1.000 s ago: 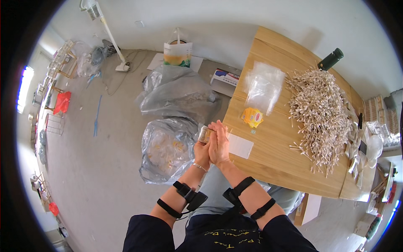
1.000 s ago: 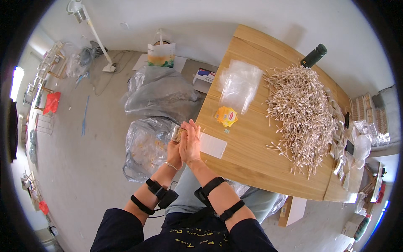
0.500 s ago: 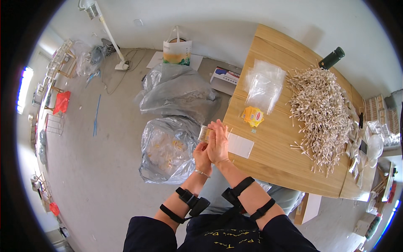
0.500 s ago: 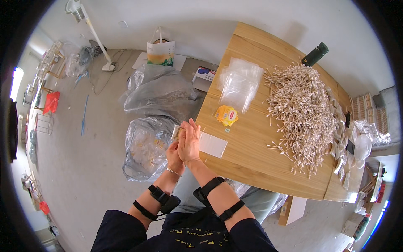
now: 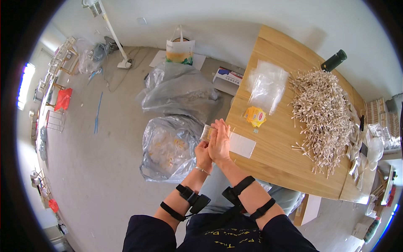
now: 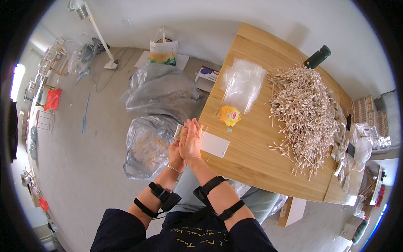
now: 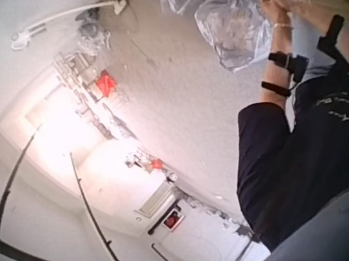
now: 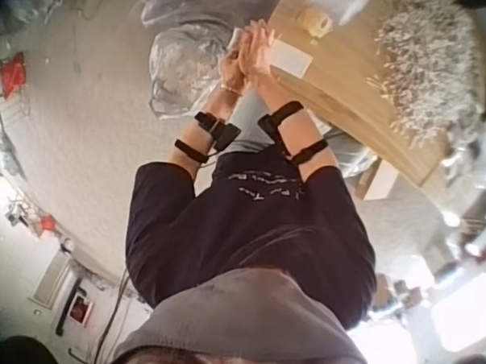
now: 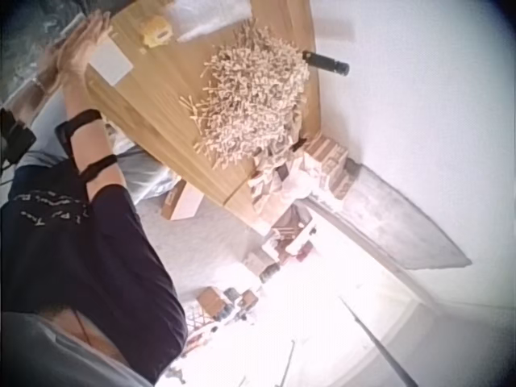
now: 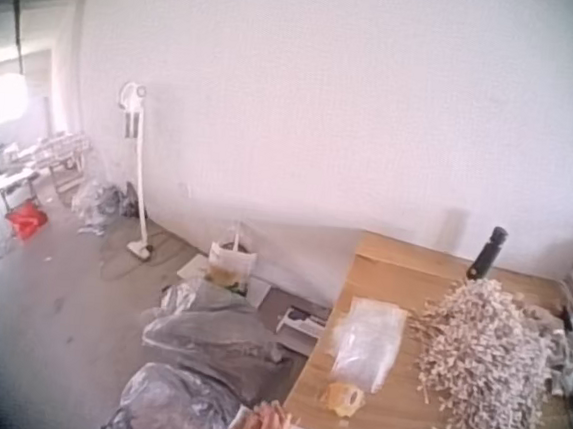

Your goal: Sorting and packaging small bundles of cotton swabs into plastic bags.

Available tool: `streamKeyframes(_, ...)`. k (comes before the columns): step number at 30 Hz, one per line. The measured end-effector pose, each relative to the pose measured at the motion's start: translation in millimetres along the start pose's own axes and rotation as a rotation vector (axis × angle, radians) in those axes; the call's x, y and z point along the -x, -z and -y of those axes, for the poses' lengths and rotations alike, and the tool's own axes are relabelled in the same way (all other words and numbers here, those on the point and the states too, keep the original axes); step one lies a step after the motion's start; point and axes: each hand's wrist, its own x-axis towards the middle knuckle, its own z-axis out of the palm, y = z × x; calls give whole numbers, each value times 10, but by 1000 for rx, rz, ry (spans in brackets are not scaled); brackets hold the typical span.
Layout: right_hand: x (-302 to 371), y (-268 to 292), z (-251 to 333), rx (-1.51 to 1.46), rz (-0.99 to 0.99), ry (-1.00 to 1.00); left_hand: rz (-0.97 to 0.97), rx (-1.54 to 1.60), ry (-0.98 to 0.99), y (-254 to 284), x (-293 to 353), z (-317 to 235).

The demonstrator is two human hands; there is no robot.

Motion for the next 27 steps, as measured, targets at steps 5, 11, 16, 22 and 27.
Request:
streamKeyframes(5,0,-14,-3,-40,-49,-35,68,182,89,-16,20,-171)
streamKeyframes(11,-27,-42,3,77,-110,41,52,73,-16,75,-3,88)
streamKeyframes(16,-31,-55,13,51,-72,-36,147,-60,-45,338,-139,96)
streamKeyframes(22,-27,-34,-2,107,-108,-11,199,-5,86,133,-328,-618)
streamKeyframes(27,-42,-55,-5,31,-116,-32,192,-295,32,-13,-506,-554)
